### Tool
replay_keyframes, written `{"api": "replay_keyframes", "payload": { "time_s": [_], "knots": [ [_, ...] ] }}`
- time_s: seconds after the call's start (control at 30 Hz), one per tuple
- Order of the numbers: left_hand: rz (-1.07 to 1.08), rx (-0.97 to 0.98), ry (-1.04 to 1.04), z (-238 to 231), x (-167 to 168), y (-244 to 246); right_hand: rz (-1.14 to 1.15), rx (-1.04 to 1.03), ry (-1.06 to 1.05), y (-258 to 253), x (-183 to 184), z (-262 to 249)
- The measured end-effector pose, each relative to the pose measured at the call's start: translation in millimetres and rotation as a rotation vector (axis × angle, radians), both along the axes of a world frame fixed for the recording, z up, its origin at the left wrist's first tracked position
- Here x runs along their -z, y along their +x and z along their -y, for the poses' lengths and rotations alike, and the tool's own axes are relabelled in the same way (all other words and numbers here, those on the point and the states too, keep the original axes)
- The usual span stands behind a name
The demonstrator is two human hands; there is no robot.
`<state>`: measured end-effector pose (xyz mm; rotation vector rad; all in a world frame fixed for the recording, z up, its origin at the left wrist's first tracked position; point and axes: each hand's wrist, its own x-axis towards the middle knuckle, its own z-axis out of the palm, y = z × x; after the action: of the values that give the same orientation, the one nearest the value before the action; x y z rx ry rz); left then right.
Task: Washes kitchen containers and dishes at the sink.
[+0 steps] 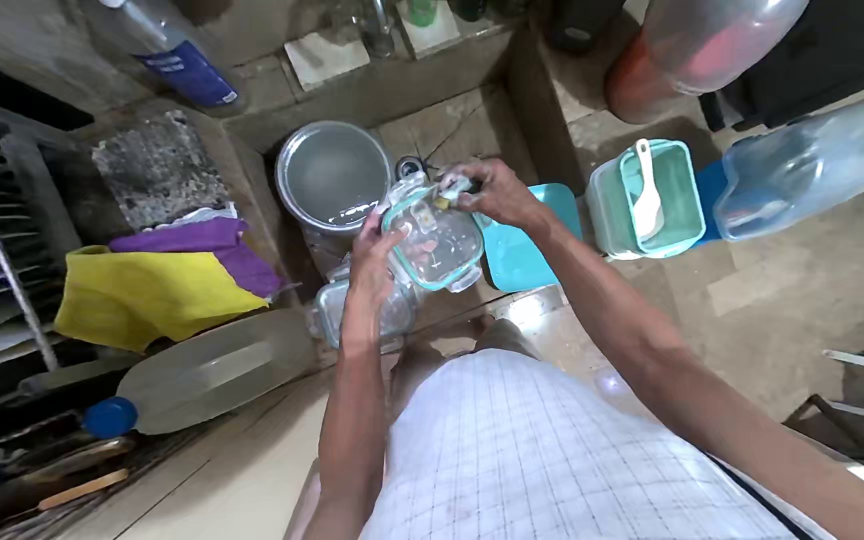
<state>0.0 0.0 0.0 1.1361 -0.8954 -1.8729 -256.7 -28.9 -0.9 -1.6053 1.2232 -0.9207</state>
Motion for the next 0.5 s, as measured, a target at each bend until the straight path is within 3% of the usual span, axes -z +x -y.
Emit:
{"api": "replay_keyframes", "payload": {
  "time_s": [0.03, 0.1, 0.27, 0.43, 0.5],
  "knots": [
    [0.041, -0.018, 0.03, -8.0, 4.1, -2.3, -0.047, -0.077, 0.005, 4.8, 0.6, -8.8],
    [0.134, -0.021, 0.026, 1.0, 10.1, -9.7, -0.179, -0.027, -0.099, 8.7, 3.4, -5.6],
    [0.168, -0.101, 0.039, -3.5, 19.7, -21.7, -0.144, 0.415, -0.259, 39.6, 7.8, -11.6],
    [0.337, -0.057, -0.109, -3.6, 32.8, -33.7, -0.322, 0.099, -0.325, 82.6, 19.0, -31.4],
    [0.286, -0.044, -0.059, -8.5, 33.1, -32.3, -0.355, 0.124, -0.296, 69.7, 23.3, -24.4]
  ]
}}
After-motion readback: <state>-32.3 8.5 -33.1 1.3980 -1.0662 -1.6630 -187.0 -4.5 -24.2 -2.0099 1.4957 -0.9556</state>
